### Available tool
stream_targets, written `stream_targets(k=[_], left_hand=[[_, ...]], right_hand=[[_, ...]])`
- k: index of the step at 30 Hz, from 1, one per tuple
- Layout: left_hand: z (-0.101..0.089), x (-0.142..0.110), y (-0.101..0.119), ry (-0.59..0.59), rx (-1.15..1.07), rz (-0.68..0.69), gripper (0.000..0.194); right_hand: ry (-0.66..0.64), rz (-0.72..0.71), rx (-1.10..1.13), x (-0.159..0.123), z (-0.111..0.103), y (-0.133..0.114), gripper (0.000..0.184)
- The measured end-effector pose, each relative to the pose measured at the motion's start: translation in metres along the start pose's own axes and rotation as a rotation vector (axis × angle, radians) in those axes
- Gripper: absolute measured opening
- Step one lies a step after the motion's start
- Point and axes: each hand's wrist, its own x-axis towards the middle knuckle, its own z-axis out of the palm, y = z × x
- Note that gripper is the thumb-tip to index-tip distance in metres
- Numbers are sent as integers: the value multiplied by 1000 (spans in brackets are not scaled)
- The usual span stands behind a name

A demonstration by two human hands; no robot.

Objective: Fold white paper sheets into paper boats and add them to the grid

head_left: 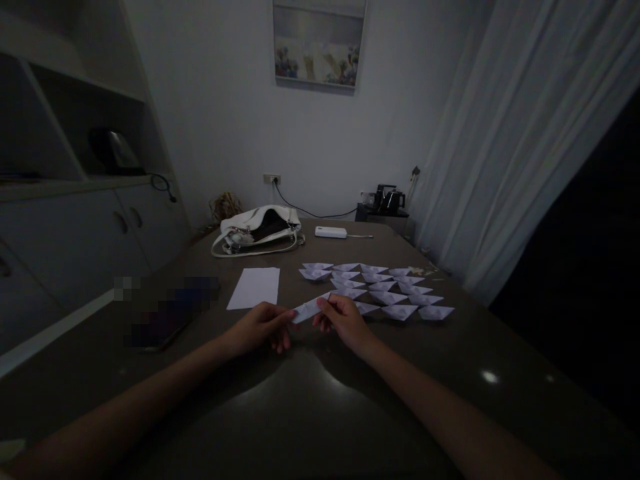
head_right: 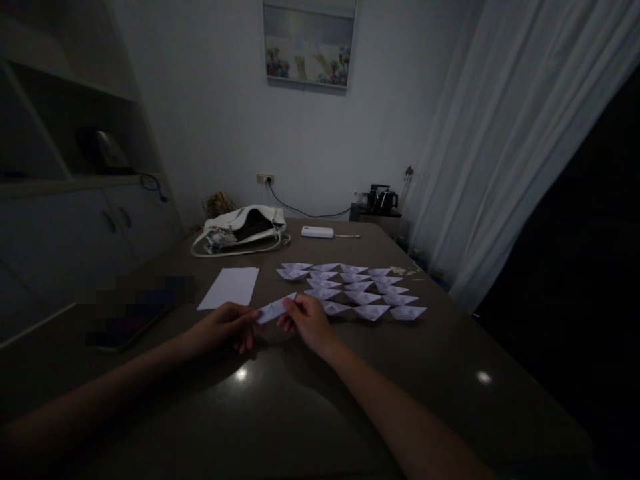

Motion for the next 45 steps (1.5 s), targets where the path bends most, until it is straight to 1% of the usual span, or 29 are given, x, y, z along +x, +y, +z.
stream_targets(k=[2, 3, 5, 7, 9, 14, 17, 20, 22, 25, 27, 29, 32, 33, 35, 38, 39, 41, 45], left_hand=[[0, -1, 1, 25, 9, 1, 56], [-1, -1, 2, 41, 17, 3, 57], [-1, -2, 3, 75, 28, 7, 58], [0, -2, 4, 84, 35, 5, 59], [0, -2, 2, 65, 51, 8, 59], [4, -5, 2, -17, 131, 46, 55], [6, -8, 3, -56, 176, 76, 47], [5, -8, 4, -42, 188, 98, 46], [5, -8, 5, -36, 186, 98, 46], [5, -10, 8, -12, 186, 83, 45], [7, -12, 12, 11, 191, 76, 44], [9, -14, 15, 42, 166, 69, 45], [10, -15, 17, 85, 39, 17, 49], [10, -14, 17, 76, -12, -2, 50], [9, -11, 14, 3, -95, -12, 50], [6, -7, 9, -105, -154, 36, 46], [6, -6, 8, -112, -161, 51, 44], [7, -5, 7, -82, -163, 69, 40], [7, -4, 8, -25, -138, 95, 36]], right_hand=[[27, -12, 9, 0, 0, -2, 45], [19, -7, 16, 0, 1, -3, 44], [-30, 18, 25, -1, 2, -5, 42], [-85, 47, 16, -2, 2, -6, 42], [-108, 61, -12, -2, 1, -6, 42], [-110, 42, -73, -4, -1, -5, 37], [-179, 19, -111, -7, 2, -5, 31], [-232, 19, -146, -11, 7, -7, 28], [-242, 18, -161, -13, 9, -8, 31], [-254, 5, -162, -12, 9, -9, 41], [-254, -12, -169, -11, 8, -8, 47], [-251, -34, -184, -10, 6, -8, 49], [-228, -48, -195, -8, 4, -8, 49], [-220, -57, -199, -8, 4, -8, 48], [-210, -98, -211, -8, 3, -8, 45], [-214, -146, -173, -9, 3, -9, 32], [-212, -145, -140, -9, 4, -9, 28], [-193, -128, -80, -9, 4, -8, 26], [-120, -87, -117, -8, 4, -6, 32]])
